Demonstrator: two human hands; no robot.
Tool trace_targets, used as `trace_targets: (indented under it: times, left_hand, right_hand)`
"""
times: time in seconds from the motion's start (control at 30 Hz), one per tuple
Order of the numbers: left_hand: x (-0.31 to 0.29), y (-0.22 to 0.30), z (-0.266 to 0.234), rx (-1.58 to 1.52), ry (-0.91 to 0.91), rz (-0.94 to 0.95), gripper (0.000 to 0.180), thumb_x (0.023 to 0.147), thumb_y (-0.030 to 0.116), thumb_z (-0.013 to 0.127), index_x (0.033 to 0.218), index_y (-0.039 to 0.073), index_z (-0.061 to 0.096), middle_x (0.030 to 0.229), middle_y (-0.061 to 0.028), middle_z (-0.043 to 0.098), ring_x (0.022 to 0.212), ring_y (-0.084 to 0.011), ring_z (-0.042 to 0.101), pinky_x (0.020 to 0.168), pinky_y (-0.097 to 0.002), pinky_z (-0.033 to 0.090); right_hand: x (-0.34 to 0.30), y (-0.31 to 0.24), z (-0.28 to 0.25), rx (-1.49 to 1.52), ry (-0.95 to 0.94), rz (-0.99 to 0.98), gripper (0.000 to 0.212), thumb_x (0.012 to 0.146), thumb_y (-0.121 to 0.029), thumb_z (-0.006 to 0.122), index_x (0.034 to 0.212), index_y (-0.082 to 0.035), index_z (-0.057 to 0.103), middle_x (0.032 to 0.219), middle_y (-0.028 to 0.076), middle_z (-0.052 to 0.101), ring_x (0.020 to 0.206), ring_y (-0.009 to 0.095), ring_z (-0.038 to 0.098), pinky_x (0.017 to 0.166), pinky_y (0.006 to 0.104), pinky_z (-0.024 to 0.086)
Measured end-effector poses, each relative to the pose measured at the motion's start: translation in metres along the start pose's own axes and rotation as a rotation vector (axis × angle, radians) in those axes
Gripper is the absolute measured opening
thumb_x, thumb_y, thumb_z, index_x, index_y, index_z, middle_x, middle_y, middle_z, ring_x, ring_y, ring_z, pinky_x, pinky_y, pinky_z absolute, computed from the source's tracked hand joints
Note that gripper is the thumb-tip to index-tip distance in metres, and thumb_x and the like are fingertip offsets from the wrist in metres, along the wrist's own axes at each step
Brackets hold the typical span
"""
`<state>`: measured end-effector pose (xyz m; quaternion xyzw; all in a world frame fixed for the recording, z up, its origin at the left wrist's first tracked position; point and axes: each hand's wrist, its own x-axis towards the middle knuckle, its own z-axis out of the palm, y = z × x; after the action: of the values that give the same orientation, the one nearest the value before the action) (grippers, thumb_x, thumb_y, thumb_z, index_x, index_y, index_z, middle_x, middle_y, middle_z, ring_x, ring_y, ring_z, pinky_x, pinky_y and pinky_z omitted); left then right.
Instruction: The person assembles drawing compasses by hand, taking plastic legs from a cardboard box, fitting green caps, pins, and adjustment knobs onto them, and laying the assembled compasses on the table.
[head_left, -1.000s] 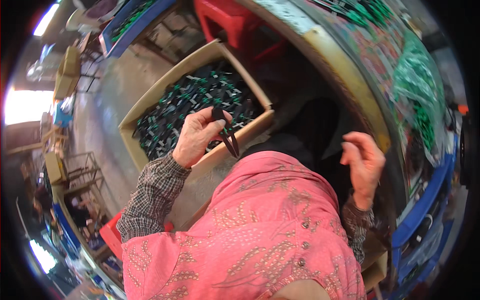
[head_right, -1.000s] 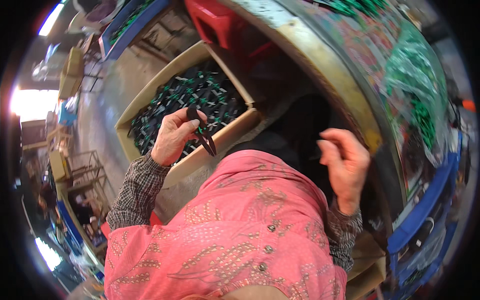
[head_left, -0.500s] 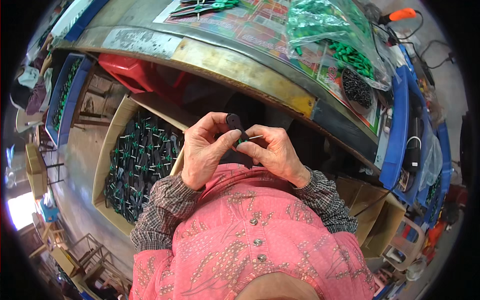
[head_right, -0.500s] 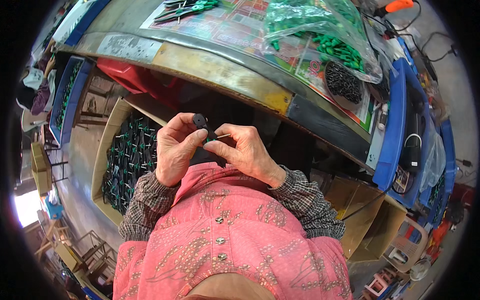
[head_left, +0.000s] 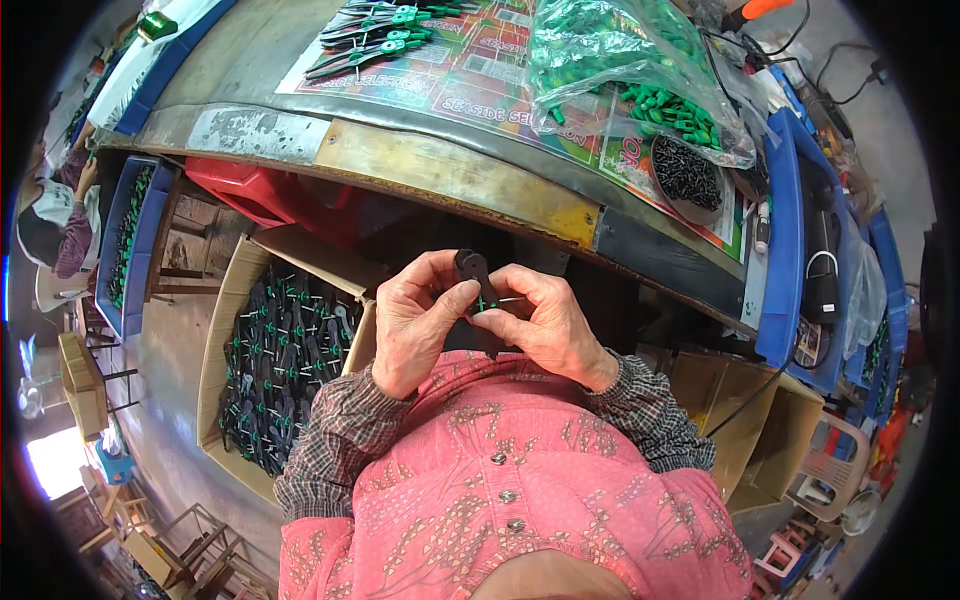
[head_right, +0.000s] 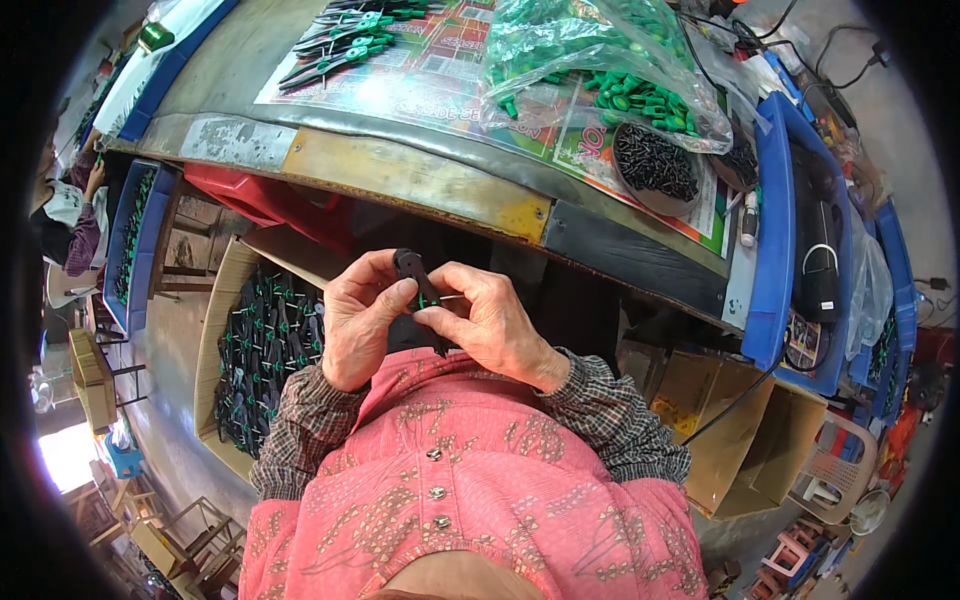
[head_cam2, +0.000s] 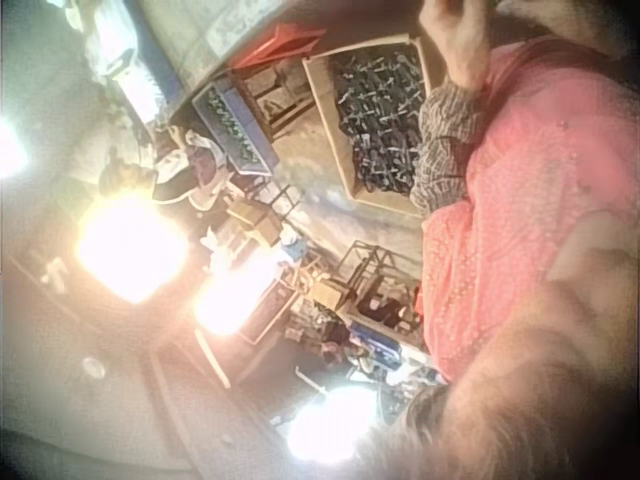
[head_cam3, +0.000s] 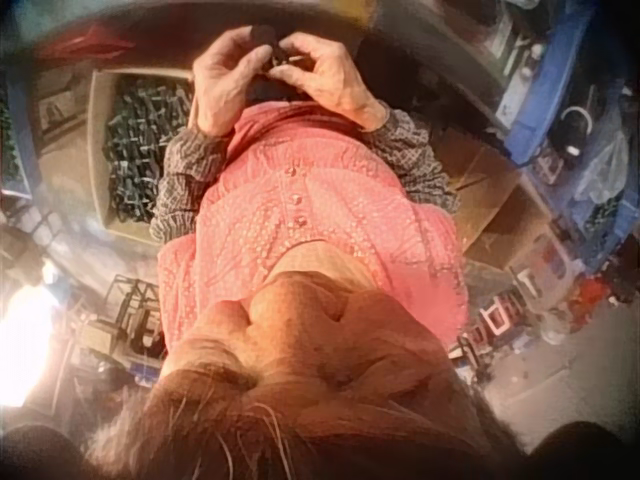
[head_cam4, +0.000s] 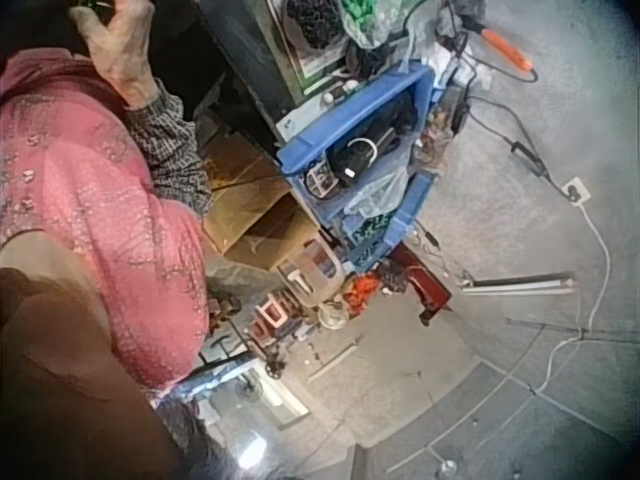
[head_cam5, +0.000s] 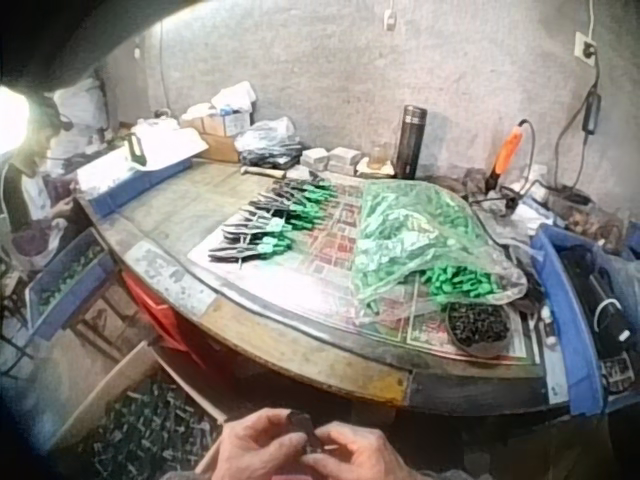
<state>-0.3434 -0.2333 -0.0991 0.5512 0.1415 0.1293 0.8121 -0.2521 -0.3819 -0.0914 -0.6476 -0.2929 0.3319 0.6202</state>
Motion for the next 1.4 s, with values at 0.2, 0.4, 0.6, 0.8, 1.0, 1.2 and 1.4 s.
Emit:
trace_targets:
  times: [0.2,0.4,0.6,0.8,1.0,1.2,1.4]
  left_hand:
    - [0.004,0.002,0.006,-0.032,-0.033,-0.069,0.022,0.092,0.007,0.063,0.113,0.0,0.062,0.096,-0.0012,0.066,0.083,-0.0058,0.059,0.068,-0.0203,0.049]
    - [0.003,0.011,0.017,0.062,-0.022,-0.066,0.019,0.094,0.008,0.06,0.111,0.001,0.059,0.094,-0.0006,0.063,0.083,-0.0054,0.057,0.068,-0.0198,0.048]
    - [0.009,0.014,0.032,0.028,-0.145,-0.106,0.018,0.097,0.011,0.057,0.111,0.001,0.054,0.089,-0.0025,0.06,0.077,-0.0086,0.059,0.064,-0.0231,0.051]
    - [0.014,0.009,0.04,0.05,-0.18,-0.101,0.013,0.096,0.01,0.052,0.107,0.004,0.053,0.086,-0.0034,0.059,0.067,-0.0076,0.056,0.053,-0.0213,0.048]
    - [0.019,0.008,0.05,0.072,-0.195,-0.108,0.011,0.097,0.01,0.051,0.106,0.004,0.053,0.086,-0.0044,0.058,0.067,-0.0083,0.055,0.055,-0.022,0.049]
    - [0.024,0.001,0.053,0.053,-0.214,-0.116,0.011,0.097,0.009,0.052,0.106,0.003,0.052,0.086,-0.0053,0.058,0.067,-0.0099,0.055,0.056,-0.0242,0.051]
    - [0.027,-0.006,0.053,0.026,-0.219,-0.154,0.013,0.097,0.009,0.053,0.107,0.001,0.052,0.084,-0.0062,0.06,0.063,-0.014,0.061,0.056,-0.0246,0.049]
  right_hand:
    - [-0.006,0.001,-0.009,-0.224,0.034,-0.215,0.023,0.079,-0.006,0.075,0.098,0.002,0.063,0.084,0.01,0.061,0.073,0.02,0.064,0.064,0.0306,0.052]
    - [-0.007,-0.002,-0.02,-0.452,0.063,-0.461,0.022,0.08,-0.012,0.074,0.096,-0.001,0.064,0.084,0.012,0.06,0.071,0.031,0.061,0.062,0.0377,0.049]
    - [-0.023,-0.038,-0.067,-0.58,0.182,-0.472,0.019,0.079,-0.01,0.076,0.093,-0.002,0.065,0.079,0.011,0.062,0.069,0.026,0.062,0.06,0.034,0.048]
    - [-0.031,-0.069,-0.144,-0.86,0.625,-0.259,0.012,0.083,-0.013,0.068,0.085,-0.002,0.065,0.08,0.013,0.065,0.074,0.03,0.064,0.064,0.0386,0.048]
    - [-0.043,-0.05,-0.239,-1.194,0.926,-0.22,0.011,0.083,-0.013,0.066,0.088,-0.003,0.067,0.08,0.014,0.065,0.078,0.033,0.064,0.067,0.0413,0.049]
    - [-0.041,-0.036,-0.276,-1.439,0.958,0.004,0.023,0.078,-0.009,0.073,0.097,0.002,0.066,0.097,0.019,0.059,0.086,0.037,0.062,0.075,0.0448,0.051]
    - [-0.03,-0.037,-0.275,-1.564,0.918,0.18,0.036,0.077,-0.014,0.075,0.109,0.001,0.066,0.099,0.014,0.058,0.098,0.032,0.059,0.081,0.0426,0.049]
